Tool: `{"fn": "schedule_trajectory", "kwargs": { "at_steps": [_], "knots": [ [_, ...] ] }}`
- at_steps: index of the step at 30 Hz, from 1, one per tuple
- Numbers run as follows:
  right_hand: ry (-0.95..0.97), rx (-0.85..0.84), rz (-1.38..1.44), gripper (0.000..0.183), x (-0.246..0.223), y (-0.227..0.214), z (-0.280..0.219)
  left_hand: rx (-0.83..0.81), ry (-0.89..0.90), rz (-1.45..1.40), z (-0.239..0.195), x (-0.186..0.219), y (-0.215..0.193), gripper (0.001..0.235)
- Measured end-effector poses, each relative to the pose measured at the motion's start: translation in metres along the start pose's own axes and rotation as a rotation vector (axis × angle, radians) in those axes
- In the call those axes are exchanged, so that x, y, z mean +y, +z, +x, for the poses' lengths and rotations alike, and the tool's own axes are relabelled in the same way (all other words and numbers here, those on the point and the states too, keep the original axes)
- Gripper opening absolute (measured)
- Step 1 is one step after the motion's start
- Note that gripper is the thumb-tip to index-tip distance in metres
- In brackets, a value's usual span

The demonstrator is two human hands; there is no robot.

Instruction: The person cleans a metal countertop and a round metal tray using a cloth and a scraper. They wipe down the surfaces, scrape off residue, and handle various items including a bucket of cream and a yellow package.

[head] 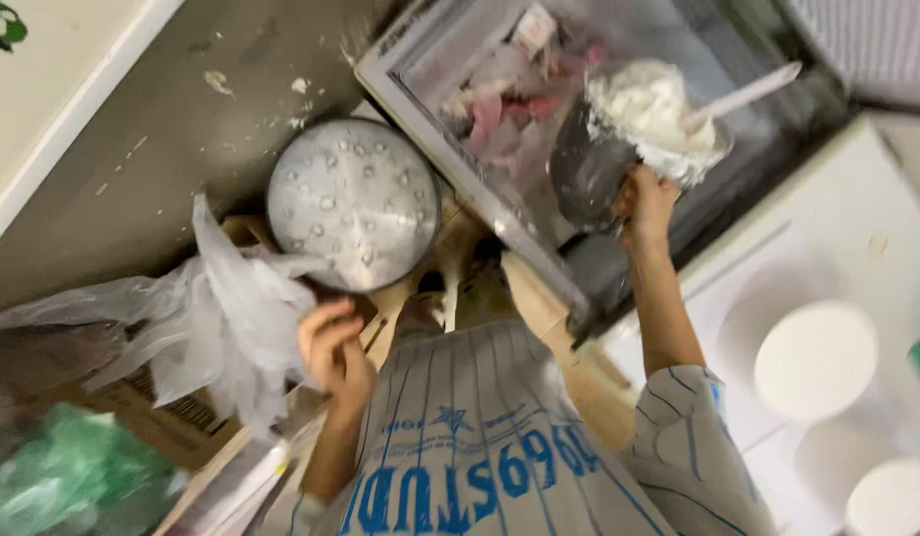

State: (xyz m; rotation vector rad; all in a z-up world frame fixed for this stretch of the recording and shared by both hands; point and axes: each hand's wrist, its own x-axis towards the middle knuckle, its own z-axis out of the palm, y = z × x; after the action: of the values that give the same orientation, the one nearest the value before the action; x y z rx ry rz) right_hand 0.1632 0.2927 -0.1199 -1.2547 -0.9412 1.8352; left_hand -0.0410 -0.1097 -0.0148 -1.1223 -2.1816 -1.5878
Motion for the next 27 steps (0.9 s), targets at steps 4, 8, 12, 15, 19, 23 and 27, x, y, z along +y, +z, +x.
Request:
{"fn": "schedule_trajectory", "kwargs": {
  "at_steps": [4,8,12,15,19,23,27],
  "knots": [
    [0.195,-0.019,-0.117,0.03,0.036,-0.013,0.141,0.112,-0.156,-0.037,-0.048,0.005,0.033,0.016],
    [0.301,-0.102,-0.146,0.025,0.102,-0.035,0.23,0.052,-0.339,-0.01,-0.067,0.018,0.074,0.017],
    [-0.224,0.084,-0.487,0.032,0.176,-0.042,0.184,-0.056,-0.251,-0.055,-0.052,0.016,0.105,0.019],
    [-0.11,0.197,-0.41,0.043,0.214,-0.029,0.126,-0.089,-0.298,-0.021,-0.056,0.012,0.119,0.02],
    [-0.051,0.091,-0.283,0.036,0.213,-0.019,0.095,-0.193,-0.334,0.0,-0.07,0.003,0.126,0.022],
    [-0.02,-0.002,-0.28,0.033,0.197,-0.017,0.094,-0.304,-0.266,-0.073,-0.059,0.005,0.137,0.024],
    [0.186,-0.051,-0.485,0.046,0.192,-0.034,0.091,-0.528,0.062,-0.187,0.006,0.023,0.172,0.028]
  ]
}}
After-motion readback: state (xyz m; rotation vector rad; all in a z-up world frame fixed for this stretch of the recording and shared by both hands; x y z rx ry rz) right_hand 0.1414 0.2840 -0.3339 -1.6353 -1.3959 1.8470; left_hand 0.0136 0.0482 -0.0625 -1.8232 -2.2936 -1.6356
